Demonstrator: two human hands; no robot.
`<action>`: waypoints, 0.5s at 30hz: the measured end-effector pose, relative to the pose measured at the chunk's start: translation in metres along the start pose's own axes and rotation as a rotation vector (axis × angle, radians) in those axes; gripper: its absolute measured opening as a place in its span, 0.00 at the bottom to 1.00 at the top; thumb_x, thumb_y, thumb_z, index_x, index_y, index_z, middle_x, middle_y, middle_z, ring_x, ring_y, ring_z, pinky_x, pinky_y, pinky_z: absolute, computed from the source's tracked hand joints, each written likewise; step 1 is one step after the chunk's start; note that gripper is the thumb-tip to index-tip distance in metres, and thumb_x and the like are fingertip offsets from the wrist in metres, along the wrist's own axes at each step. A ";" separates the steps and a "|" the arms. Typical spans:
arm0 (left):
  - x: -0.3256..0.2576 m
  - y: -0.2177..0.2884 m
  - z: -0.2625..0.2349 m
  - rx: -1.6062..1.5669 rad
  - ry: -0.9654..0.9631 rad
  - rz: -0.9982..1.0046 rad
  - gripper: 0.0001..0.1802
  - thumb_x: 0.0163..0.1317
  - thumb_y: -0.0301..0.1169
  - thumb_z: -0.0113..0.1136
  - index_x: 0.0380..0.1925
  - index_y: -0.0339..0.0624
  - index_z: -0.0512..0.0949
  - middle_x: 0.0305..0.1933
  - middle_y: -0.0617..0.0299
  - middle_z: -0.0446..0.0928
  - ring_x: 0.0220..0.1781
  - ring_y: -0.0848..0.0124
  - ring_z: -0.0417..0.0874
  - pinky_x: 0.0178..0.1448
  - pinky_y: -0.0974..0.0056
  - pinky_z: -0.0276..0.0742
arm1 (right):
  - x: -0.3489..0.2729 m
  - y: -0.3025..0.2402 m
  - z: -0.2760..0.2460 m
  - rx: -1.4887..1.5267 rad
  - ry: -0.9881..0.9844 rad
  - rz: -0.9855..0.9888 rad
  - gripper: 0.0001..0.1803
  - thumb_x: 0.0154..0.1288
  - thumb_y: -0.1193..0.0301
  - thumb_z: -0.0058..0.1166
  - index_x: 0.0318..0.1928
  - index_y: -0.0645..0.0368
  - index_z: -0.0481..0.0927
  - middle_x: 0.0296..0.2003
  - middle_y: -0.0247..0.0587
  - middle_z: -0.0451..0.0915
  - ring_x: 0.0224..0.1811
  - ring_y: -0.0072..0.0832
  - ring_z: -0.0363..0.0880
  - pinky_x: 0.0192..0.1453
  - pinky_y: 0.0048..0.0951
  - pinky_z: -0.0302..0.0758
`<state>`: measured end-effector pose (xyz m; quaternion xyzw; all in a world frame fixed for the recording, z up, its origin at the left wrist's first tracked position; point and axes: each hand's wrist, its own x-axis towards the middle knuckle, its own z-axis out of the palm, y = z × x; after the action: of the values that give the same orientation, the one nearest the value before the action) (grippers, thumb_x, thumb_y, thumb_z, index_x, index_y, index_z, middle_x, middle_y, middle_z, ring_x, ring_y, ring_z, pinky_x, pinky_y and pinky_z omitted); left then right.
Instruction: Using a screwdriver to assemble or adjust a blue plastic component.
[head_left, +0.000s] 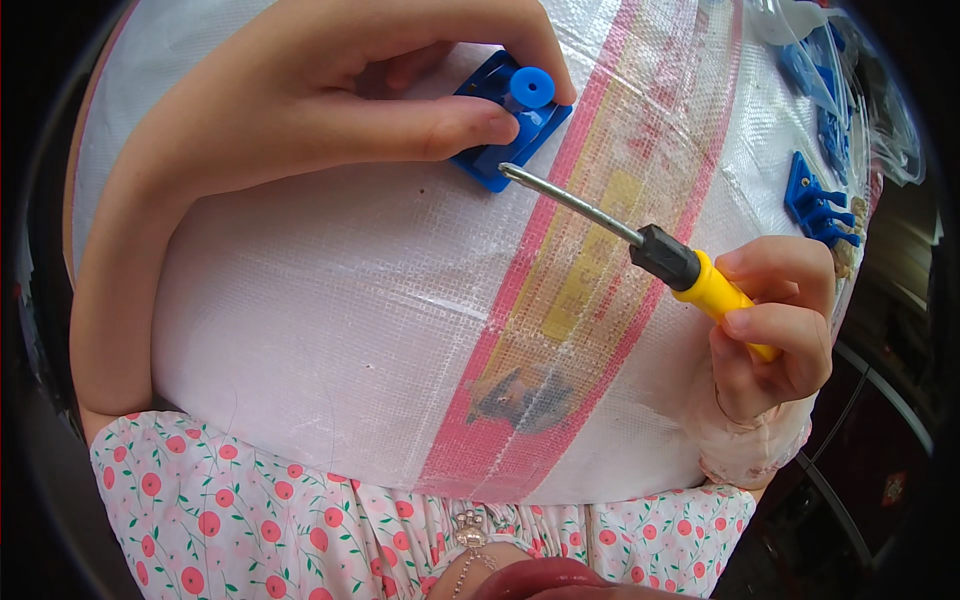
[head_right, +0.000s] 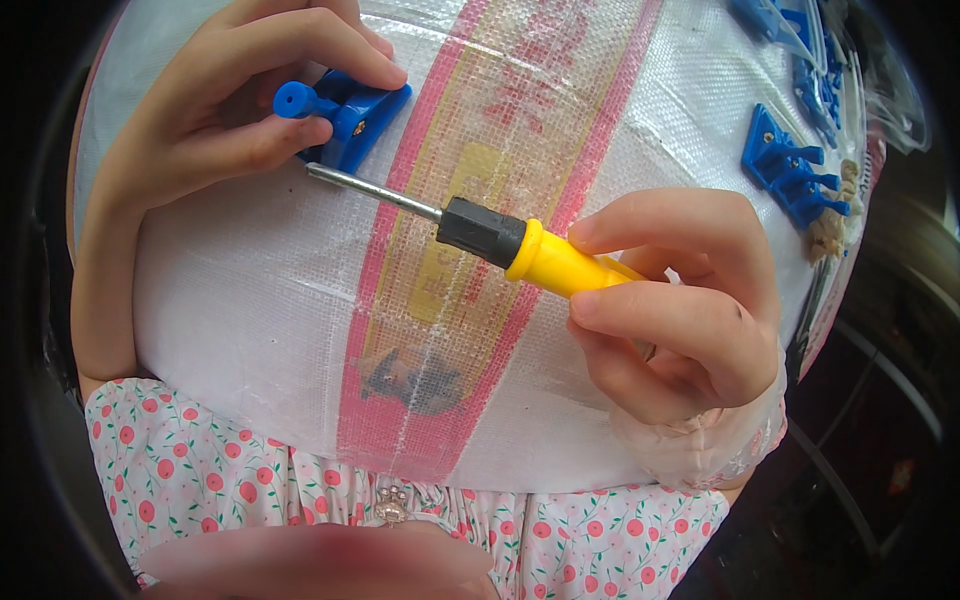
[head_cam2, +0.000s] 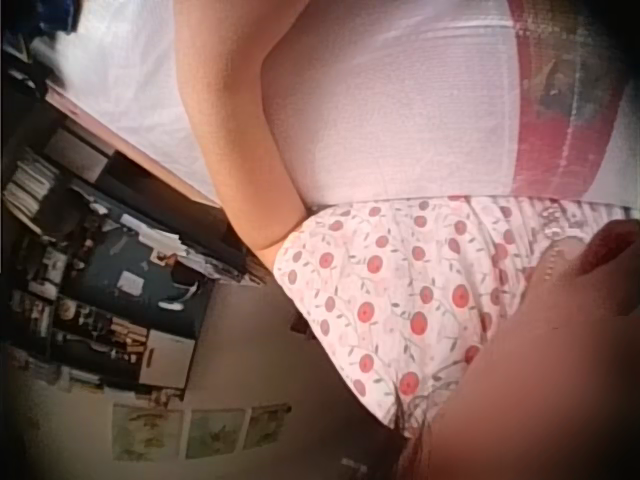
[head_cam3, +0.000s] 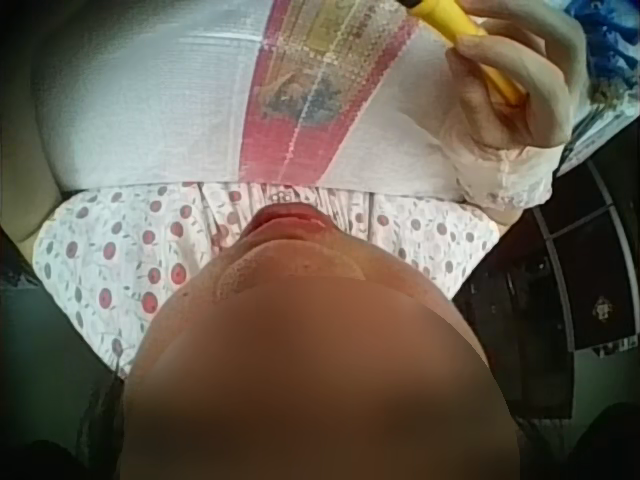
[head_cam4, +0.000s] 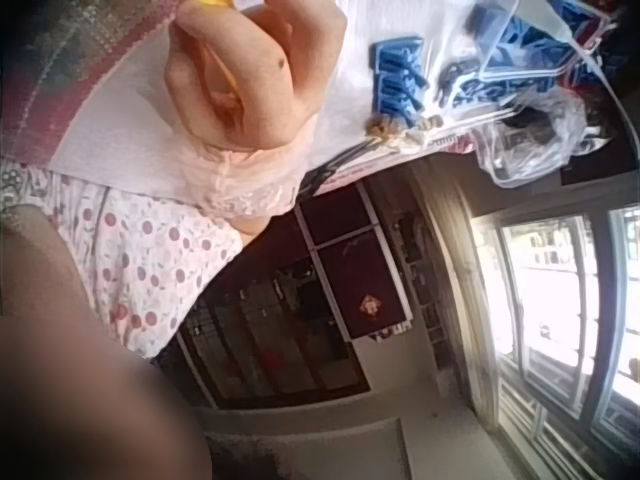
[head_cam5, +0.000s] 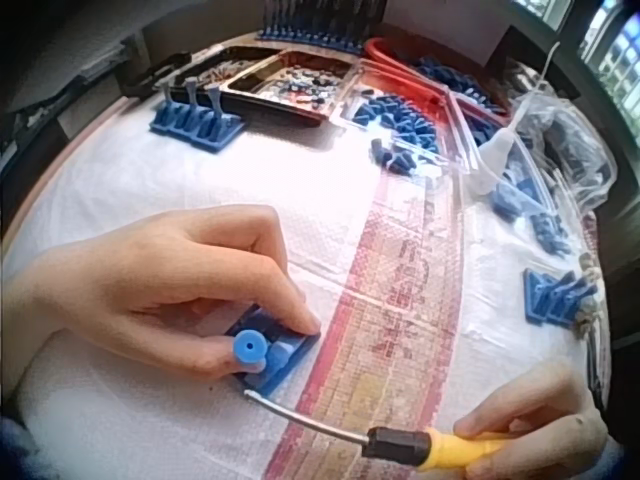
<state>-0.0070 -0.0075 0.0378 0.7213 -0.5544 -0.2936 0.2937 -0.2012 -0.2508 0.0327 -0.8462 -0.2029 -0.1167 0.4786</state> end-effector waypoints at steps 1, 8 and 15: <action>0.000 -0.002 0.000 -0.006 0.006 0.016 0.22 0.54 0.32 0.64 0.50 0.40 0.81 0.41 0.58 0.71 0.32 0.74 0.71 0.32 0.73 0.64 | 0.001 0.000 0.000 0.000 -0.003 -0.010 0.20 0.48 0.85 0.63 0.43 0.56 0.82 0.46 0.52 0.76 0.40 0.31 0.82 0.34 0.19 0.79; -0.001 -0.007 -0.001 0.009 0.033 0.100 0.22 0.53 0.31 0.65 0.50 0.39 0.81 0.39 0.59 0.71 0.33 0.74 0.71 0.33 0.72 0.63 | 0.002 0.010 -0.002 -0.008 0.010 -0.048 0.19 0.51 0.86 0.62 0.44 0.58 0.80 0.47 0.53 0.76 0.39 0.31 0.82 0.33 0.19 0.78; 0.000 0.000 -0.001 0.017 0.029 0.055 0.21 0.54 0.30 0.65 0.50 0.40 0.81 0.39 0.61 0.70 0.30 0.76 0.70 0.31 0.74 0.63 | 0.003 0.008 -0.002 -0.021 0.019 -0.028 0.18 0.51 0.87 0.62 0.44 0.58 0.80 0.47 0.53 0.76 0.38 0.29 0.81 0.33 0.19 0.77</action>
<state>-0.0062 -0.0074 0.0381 0.7123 -0.5722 -0.2701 0.3037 -0.1949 -0.2555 0.0285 -0.8471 -0.2092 -0.1336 0.4699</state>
